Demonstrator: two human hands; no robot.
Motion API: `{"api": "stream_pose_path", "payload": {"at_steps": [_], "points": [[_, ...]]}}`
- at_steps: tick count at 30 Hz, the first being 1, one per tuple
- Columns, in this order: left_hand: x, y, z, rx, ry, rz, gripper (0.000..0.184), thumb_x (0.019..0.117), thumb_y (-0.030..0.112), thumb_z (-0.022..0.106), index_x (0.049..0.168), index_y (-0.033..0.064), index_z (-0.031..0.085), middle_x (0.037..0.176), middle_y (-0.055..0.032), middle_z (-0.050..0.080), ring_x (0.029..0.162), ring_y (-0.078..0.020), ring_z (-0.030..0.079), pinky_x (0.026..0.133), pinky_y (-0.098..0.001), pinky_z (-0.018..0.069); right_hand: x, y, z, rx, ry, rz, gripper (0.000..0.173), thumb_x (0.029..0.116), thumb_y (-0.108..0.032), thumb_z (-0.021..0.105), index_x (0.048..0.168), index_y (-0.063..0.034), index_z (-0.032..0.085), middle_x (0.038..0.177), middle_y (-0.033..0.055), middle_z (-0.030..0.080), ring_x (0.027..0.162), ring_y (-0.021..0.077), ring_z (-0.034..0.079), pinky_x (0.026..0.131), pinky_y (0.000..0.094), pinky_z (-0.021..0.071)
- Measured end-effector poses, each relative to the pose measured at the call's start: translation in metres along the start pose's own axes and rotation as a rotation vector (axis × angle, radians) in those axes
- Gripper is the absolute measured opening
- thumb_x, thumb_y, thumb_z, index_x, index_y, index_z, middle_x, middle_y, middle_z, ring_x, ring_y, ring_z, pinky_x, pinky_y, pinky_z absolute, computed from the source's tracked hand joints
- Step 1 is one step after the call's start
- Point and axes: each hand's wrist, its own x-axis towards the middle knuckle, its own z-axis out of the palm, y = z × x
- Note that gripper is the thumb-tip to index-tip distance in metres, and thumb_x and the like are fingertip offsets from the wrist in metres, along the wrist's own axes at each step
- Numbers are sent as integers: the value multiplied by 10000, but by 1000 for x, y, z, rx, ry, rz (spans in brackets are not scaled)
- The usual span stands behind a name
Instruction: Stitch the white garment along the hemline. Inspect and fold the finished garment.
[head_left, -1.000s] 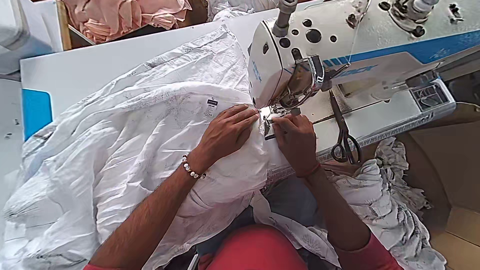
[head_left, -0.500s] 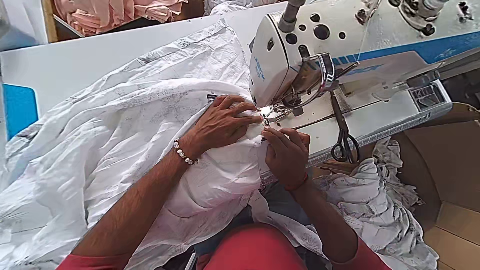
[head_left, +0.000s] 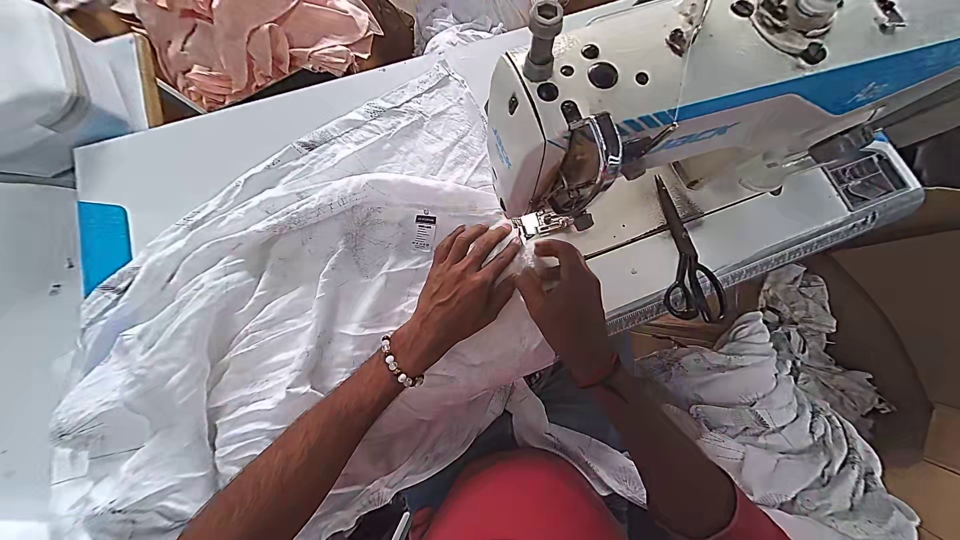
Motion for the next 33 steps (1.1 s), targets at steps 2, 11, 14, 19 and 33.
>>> {"api": "stream_pose_path", "payload": {"at_steps": [2,11,14,19,33], "points": [[-1,-2,-3,18,-30,4,484,1065,418,400,1483,248,575,1605,-3,453,1505,-243,369,1239,-491,269,-34,5,5,141,-57,75,512,943,-318,665,1368,-65,532,997,56,738,810,139,721,695,364,611],[4,4,1,73,49,-1,417,1057,396,443,1362,250,687,1502,-25,554,1411,-266,441,1171,-475,303,-65,5,6,403,38,121,358,1021,-199,571,1340,-70,668,896,2,753,687,40,681,601,234,580],[7,0,1,101,84,35,377,1045,388,487,1301,253,728,1406,-29,616,1340,-264,489,1126,-458,332,-52,10,12,322,53,95,371,1001,-186,595,1354,-98,665,843,-2,751,638,43,671,591,244,579],[1,14,2,165,55,-20,414,1050,324,429,1362,210,677,1473,-32,570,1358,-264,479,1127,-457,337,-53,10,16,137,-70,115,521,951,-282,621,1429,-83,564,668,-48,629,523,76,560,506,297,510],[7,-3,1,132,78,58,375,1036,360,479,1296,253,726,1395,-32,618,1305,-277,495,1091,-465,339,-40,7,-1,171,-15,161,415,876,-223,636,1275,-159,730,552,-114,467,449,31,403,433,244,366]]}}
